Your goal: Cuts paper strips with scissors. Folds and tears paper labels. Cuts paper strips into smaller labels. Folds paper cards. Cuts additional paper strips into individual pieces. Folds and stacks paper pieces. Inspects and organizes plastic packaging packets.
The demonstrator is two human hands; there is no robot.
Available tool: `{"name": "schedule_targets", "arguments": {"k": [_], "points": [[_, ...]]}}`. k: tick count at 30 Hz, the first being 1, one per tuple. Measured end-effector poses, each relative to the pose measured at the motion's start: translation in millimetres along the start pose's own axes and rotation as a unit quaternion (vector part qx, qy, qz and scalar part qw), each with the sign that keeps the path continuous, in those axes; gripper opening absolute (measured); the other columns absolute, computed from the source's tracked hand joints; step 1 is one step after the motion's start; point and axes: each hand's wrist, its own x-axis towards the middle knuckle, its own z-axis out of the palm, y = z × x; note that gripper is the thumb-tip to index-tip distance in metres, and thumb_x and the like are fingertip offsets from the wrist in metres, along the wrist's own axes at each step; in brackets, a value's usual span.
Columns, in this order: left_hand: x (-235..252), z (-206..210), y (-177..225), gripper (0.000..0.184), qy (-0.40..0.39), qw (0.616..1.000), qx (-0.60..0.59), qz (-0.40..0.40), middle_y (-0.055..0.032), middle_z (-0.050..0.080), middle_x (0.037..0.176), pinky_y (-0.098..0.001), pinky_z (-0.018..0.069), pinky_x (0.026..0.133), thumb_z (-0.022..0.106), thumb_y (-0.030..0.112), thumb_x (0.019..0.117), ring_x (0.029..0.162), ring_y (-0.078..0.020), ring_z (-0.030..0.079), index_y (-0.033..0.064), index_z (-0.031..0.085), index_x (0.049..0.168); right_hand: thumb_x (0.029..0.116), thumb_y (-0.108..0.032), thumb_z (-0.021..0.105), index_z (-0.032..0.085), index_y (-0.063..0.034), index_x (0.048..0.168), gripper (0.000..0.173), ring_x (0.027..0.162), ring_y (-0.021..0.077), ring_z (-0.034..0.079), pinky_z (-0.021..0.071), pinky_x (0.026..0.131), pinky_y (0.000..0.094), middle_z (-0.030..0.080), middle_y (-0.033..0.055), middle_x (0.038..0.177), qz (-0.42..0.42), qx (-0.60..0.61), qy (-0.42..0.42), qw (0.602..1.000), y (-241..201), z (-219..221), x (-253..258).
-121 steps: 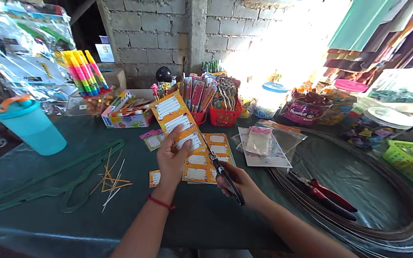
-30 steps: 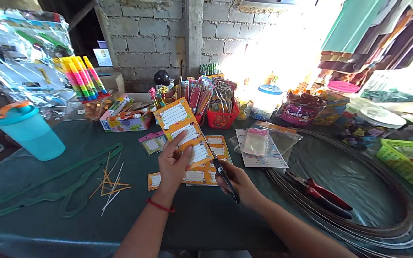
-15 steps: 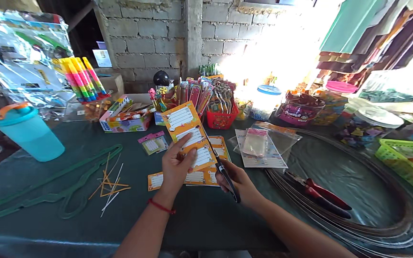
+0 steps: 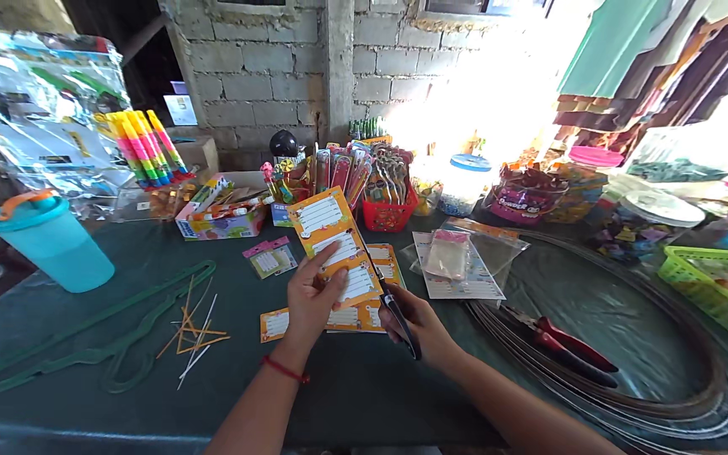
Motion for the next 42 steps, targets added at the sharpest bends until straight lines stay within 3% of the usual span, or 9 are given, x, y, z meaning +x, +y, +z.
{"name": "schedule_targets", "arguments": {"k": [5, 9, 13, 17, 19, 22, 26, 30, 42], "points": [[0.0, 0.2, -1.2, 0.041, 0.000, 1.000, 0.003, -0.003, -0.0134, 0.064, 0.119, -0.0152, 0.0565, 0.058, 0.065, -0.003, 0.0919, 0.069, -0.0013, 0.065, -0.0083, 0.060, 0.132, 0.0985, -0.027, 0.063, 0.046, 0.0023, 0.138, 0.052, 0.065, -0.0048, 0.057, 0.0505, 0.061, 0.0128, 0.060, -0.0111, 0.082, 0.001, -0.005, -0.002, 1.000, -0.7, -0.4, 0.2], [1.7, -2.7, -6.9, 0.044, 0.006, 0.999, -0.002, 0.042, -0.0125, 0.065, 0.124, -0.0205, 0.0598, 0.077, 0.067, 0.000, 0.0905, 0.092, -0.0046, 0.069, -0.0101, 0.059, 0.132, 0.0989, -0.024, 0.062, 0.047, 0.0028, 0.138, 0.050, 0.066, -0.0049, 0.058, 0.0512, 0.062, 0.0134, 0.061, -0.0102, 0.083, 0.009, -0.016, -0.003, 1.000, -1.7, -0.2, 0.1], [11.9, -13.4, -9.9, 0.034, 0.082, 0.994, -0.054, 0.054, -0.0008, 0.068, 0.122, -0.0268, 0.0589, 0.087, 0.055, 0.001, 0.0978, 0.101, -0.0065, 0.069, -0.0026, 0.061, 0.131, 0.0986, -0.025, 0.063, 0.047, 0.0019, 0.139, 0.051, 0.066, -0.0037, 0.058, 0.0513, 0.061, 0.0141, 0.061, -0.0097, 0.083, 0.036, -0.015, -0.029, 0.999, -2.3, -0.5, -0.8], [14.3, -19.5, 11.3, 0.031, 0.088, 0.995, -0.045, 0.007, -0.0005, 0.072, 0.106, -0.0241, 0.0606, 0.074, 0.059, -0.005, 0.0948, 0.082, -0.0064, 0.070, -0.0021, 0.063, 0.126, 0.0976, -0.029, 0.063, 0.048, -0.0009, 0.138, 0.051, 0.065, -0.0023, 0.060, 0.0522, 0.060, 0.0150, 0.061, -0.0100, 0.081, 0.069, -0.017, -0.057, 0.996, -22.4, -1.8, -8.4], [5.1, -17.1, 27.8, 0.033, 0.060, 0.998, -0.002, -0.001, -0.0038, 0.071, 0.109, -0.0226, 0.0607, 0.072, 0.062, -0.003, 0.0929, 0.081, -0.0058, 0.070, -0.0048, 0.063, 0.126, 0.0974, -0.032, 0.064, 0.050, -0.0016, 0.137, 0.052, 0.066, -0.0030, 0.060, 0.0525, 0.060, 0.0151, 0.062, -0.0109, 0.081, 0.067, -0.018, -0.054, 0.996, -35.6, -1.7, -25.1], [-26.3, -12.6, 43.0, 0.037, 0.024, 0.999, 0.035, -0.002, -0.0075, 0.068, 0.116, -0.0195, 0.0589, 0.069, 0.065, 0.002, 0.0923, 0.081, -0.0029, 0.068, -0.0061, 0.063, 0.128, 0.0968, -0.036, 0.065, 0.052, -0.0029, 0.136, 0.053, 0.067, -0.0045, 0.060, 0.0523, 0.060, 0.0150, 0.063, -0.0124, 0.083, 0.064, 0.004, -0.050, 0.997, -40.6, 3.0, -66.5], [-78.3, -8.7, 50.1, 0.035, 0.019, 0.999, 0.031, -0.017, -0.0045, 0.069, 0.115, -0.0180, 0.0596, 0.068, 0.069, 0.000, 0.0901, 0.080, -0.0015, 0.069, -0.0033, 0.066, 0.125, 0.0973, -0.036, 0.066, 0.053, -0.0034, 0.137, 0.053, 0.070, -0.0055, 0.060, 0.0518, 0.062, 0.0149, 0.066, -0.0113, 0.089, 0.087, 0.066, -0.039, 0.993, -23.4, 16.3, -128.6], [-120.3, -7.7, 53.6, 0.033, 0.013, 0.996, 0.089, -0.023, -0.0011, 0.071, 0.118, -0.0162, 0.0596, 0.077, 0.073, 0.006, 0.0881, 0.093, 0.0005, 0.069, 0.0029, 0.072, 0.121, 0.0993, -0.036, 0.063, 0.052, 0.0009, 0.137, 0.054, 0.074, -0.0041, 0.060, 0.0523, 0.066, 0.0178, 0.067, -0.0089, 0.092, 0.104, 0.087, -0.019, 0.991, -4.0, 32.2, -172.3], [-145.8, -2.5, 62.1, 0.034, 0.007, 0.990, 0.108, -0.096, -0.0068, 0.071, 0.117, -0.0157, 0.0595, 0.076, 0.071, -0.003, 0.0834, 0.093, -0.0004, 0.070, -0.0019, 0.072, 0.117, 0.0997, -0.017, 0.060, 0.044, 0.0065, 0.139, 0.049, 0.079, -0.0046, 0.062, 0.0539, 0.071, 0.0182, 0.069, -0.0078, 0.104, 0.100, 0.135, -0.003, 0.986, 9.2, 49.9, -186.3]]}}
